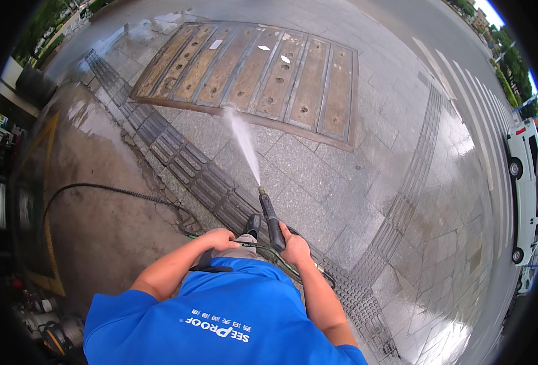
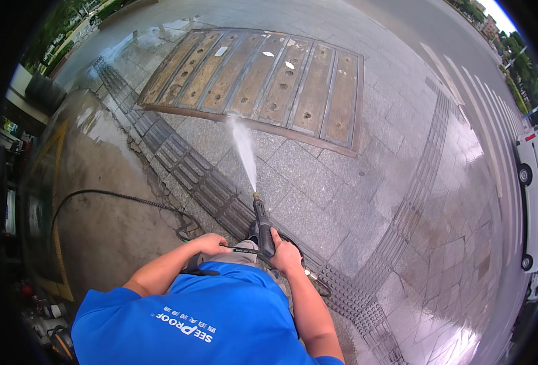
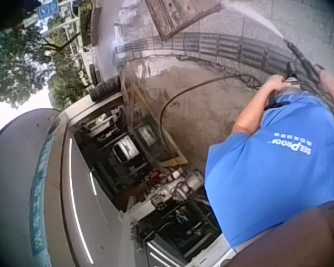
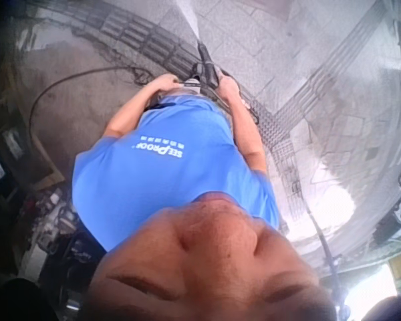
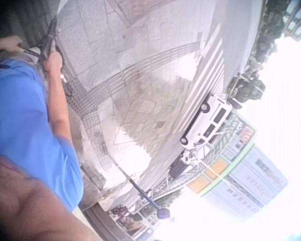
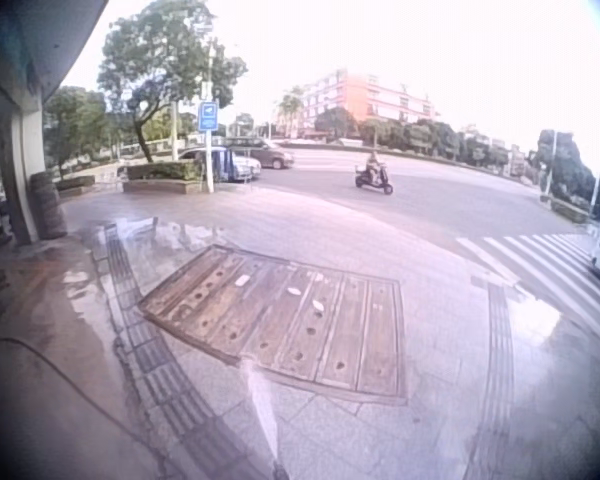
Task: The person uses a high-pressure water spray to clean a paved sidewalk and a metal grate, moving along the curb and into a garage area. The person then turns off the pressure washer and walks through the garage.
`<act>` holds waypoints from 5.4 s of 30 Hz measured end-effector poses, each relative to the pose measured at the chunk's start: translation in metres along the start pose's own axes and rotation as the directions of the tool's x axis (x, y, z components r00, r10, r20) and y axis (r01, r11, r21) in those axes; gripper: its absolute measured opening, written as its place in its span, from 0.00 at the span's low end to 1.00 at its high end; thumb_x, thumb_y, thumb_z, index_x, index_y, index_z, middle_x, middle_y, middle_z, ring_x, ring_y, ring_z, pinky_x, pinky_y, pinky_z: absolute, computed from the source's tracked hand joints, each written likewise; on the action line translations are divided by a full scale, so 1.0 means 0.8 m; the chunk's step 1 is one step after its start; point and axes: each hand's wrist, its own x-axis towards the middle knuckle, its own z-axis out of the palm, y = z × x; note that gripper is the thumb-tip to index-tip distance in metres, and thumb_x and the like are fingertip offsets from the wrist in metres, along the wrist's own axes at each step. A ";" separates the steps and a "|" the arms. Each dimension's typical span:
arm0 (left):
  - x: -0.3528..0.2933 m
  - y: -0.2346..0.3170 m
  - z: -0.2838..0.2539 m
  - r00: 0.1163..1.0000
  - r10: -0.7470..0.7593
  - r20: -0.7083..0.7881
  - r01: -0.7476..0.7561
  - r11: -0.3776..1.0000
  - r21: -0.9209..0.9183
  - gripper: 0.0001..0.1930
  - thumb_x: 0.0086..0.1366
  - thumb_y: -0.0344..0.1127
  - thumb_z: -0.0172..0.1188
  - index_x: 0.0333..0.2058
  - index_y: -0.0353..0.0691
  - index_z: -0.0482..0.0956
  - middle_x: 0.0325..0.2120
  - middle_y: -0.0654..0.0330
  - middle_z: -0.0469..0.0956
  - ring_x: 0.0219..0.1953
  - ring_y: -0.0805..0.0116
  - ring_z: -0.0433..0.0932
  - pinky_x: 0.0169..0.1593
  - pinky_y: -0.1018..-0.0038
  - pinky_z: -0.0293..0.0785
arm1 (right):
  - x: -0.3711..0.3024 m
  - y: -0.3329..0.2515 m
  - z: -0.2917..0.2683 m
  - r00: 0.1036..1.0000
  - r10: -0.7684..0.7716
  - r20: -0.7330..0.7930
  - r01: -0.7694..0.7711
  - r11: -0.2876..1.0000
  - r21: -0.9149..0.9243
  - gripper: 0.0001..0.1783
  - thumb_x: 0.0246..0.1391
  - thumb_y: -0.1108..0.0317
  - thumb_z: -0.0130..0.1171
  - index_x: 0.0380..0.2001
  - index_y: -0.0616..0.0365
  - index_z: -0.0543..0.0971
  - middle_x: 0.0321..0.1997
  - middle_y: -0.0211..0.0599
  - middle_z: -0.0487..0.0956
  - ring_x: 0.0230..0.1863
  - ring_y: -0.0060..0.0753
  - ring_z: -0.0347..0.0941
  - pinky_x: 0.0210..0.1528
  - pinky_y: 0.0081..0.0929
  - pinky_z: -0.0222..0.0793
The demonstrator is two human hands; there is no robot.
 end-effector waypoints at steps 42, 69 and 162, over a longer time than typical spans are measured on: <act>0.202 0.470 0.015 0.993 -0.098 -0.065 0.092 0.992 -0.087 0.21 0.69 0.48 0.65 0.34 0.30 0.86 0.24 0.59 0.81 0.28 0.71 0.75 0.34 0.68 0.73 | -0.457 0.754 0.149 0.134 0.990 -0.038 0.274 0.000 0.962 0.14 0.48 0.65 0.76 0.34 0.56 0.81 0.24 0.27 0.77 0.22 0.25 0.72 0.27 0.29 0.67; 0.524 0.823 -0.103 0.982 -0.147 -0.122 0.101 0.941 -0.322 0.26 0.71 0.55 0.62 0.34 0.33 0.86 0.17 0.63 0.75 0.19 0.74 0.70 0.24 0.71 0.65 | -0.437 1.173 -0.166 -0.159 0.981 0.114 0.616 0.008 0.788 0.13 0.57 0.57 0.73 0.39 0.46 0.81 0.22 0.25 0.73 0.19 0.26 0.69 0.22 0.29 0.65; 0.672 1.204 0.058 0.972 -0.145 -0.182 0.084 0.948 -0.307 0.31 0.72 0.62 0.56 0.47 0.35 0.86 0.36 0.45 0.86 0.42 0.49 0.85 0.49 0.57 0.78 | -0.004 1.463 -0.638 0.948 0.207 -0.243 -0.153 0.963 0.223 0.53 0.47 0.60 0.73 0.76 0.48 0.58 0.42 0.59 0.85 0.44 0.64 0.83 0.47 0.50 0.79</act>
